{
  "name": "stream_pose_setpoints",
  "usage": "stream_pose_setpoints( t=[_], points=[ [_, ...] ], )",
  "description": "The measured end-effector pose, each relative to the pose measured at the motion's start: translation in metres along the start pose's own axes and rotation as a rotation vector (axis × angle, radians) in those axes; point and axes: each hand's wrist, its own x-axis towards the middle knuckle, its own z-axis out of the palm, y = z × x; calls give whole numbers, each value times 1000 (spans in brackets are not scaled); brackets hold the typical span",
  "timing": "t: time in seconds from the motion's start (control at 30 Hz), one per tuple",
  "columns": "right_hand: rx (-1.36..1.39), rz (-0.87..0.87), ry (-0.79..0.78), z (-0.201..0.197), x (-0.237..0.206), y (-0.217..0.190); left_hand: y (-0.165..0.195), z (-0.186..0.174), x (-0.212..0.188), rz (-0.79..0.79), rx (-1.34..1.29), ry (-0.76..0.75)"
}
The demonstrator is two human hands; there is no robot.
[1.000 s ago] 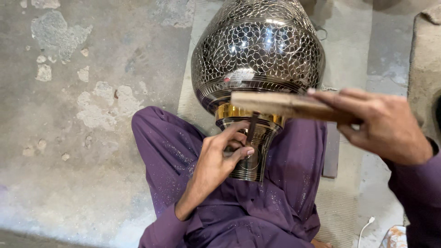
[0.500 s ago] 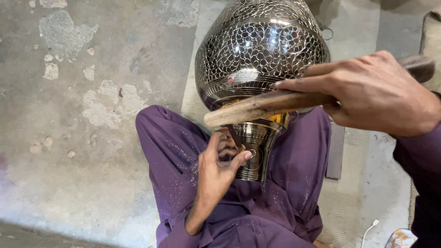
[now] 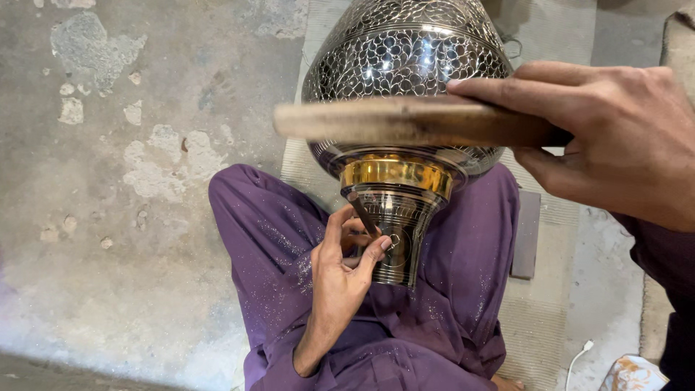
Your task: The person sits cross-legged on the floor with a large ornate engraved metal vessel resting on their lap. They hold a chisel against the brass band around the vessel's neck and repeatedly strike the chisel with a wooden mallet, repositioning the chisel along the band to work the surface.
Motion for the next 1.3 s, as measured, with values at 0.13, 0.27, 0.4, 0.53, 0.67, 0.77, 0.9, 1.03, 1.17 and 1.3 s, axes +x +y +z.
stream_pose_setpoints(
  t=[0.13, 0.27, 0.4, 0.53, 0.67, 0.77, 0.9, 1.03, 1.17, 1.3],
  points=[
    [-304, -39, -321, 7, -1, 4, 0, 0, -1, 10, 84, 22],
    [-102, -42, -112, 15, -3, 10, 2, -2, 1, -35, 51, 17],
    [-164, 0, -215, 19, -9, 10, 3, -2, 8, -5, 35, -32],
    [-319, 123, -381, 18, -12, 7, 3, -3, 14, -6, 23, -105],
    [-366, 153, -496, 18, -10, 8, 4, -4, 16, -5, 41, -127],
    [-317, 121, -421, 21, -11, 10, 6, -3, 16, -9, 49, -118],
    [64, 34, -40, 24, -16, 12, 7, -2, 13, 36, 98, -114],
    [-281, 41, -398, 23, -19, 11, 8, 0, 12, 45, 152, -99],
    [-154, 76, -248, 25, -19, 11, 10, 0, 13, 15, 101, -108],
    [-205, 135, -398, 32, -21, 15, 10, 0, 15, -8, 96, -114]
  ],
)
